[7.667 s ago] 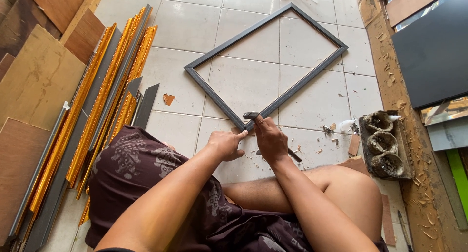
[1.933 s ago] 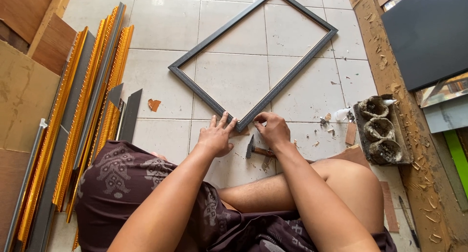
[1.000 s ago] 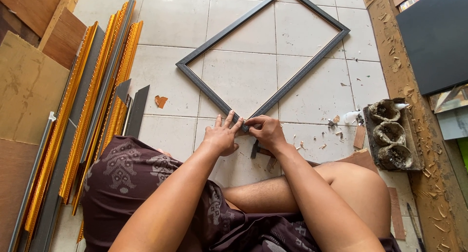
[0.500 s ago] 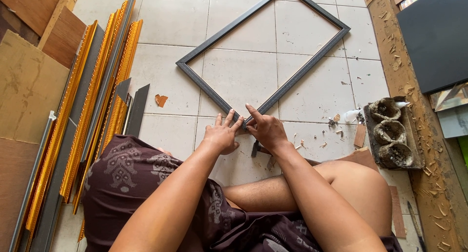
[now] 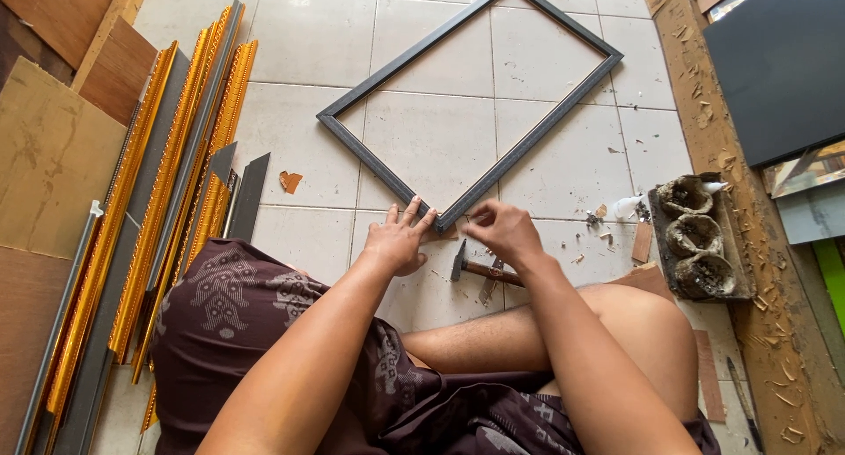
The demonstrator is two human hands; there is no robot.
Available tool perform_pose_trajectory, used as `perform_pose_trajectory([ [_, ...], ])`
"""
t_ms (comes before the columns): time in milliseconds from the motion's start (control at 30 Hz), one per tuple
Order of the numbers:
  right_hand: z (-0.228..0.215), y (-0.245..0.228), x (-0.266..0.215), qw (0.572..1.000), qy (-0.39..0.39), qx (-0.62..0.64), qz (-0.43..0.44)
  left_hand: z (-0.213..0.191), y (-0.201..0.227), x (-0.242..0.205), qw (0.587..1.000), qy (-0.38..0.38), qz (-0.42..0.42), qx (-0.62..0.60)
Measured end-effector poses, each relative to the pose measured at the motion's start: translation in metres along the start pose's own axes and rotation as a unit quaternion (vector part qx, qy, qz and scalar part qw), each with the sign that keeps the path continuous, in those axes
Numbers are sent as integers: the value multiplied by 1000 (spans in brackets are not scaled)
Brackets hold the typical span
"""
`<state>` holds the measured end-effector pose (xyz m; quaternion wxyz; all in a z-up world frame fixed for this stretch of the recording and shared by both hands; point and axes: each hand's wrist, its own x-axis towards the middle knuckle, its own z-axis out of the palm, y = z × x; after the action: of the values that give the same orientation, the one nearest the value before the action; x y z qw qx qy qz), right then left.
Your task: Assembling wooden picture frames by aligning corners and hammering in nails to secure the joints.
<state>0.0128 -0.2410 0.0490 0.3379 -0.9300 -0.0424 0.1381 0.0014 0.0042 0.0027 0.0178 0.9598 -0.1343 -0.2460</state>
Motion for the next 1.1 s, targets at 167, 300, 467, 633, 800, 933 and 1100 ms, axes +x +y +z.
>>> perform_pose_trajectory([
  [167,28,35,-10,971,-126,-201,30,-1,2,-8,999,34,2,3],
  [300,40,24,-13,988,-53,-140,-28,16,-4,-7,998,64,15,18],
  [467,24,-22,-33,985,70,-67,-140,14,-1,-24,998,57,4,33],
  [633,40,-6,-22,970,97,-166,-151,13,4,-24,997,58,-2,55],
  [800,40,-16,-26,968,98,-174,-150,9,8,-26,997,55,-4,62],
  [933,59,2,-16,979,38,-175,-100,5,10,-31,997,48,-3,67],
  [1100,50,-15,-20,978,87,-163,-100,0,8,-25,998,24,-3,62],
])
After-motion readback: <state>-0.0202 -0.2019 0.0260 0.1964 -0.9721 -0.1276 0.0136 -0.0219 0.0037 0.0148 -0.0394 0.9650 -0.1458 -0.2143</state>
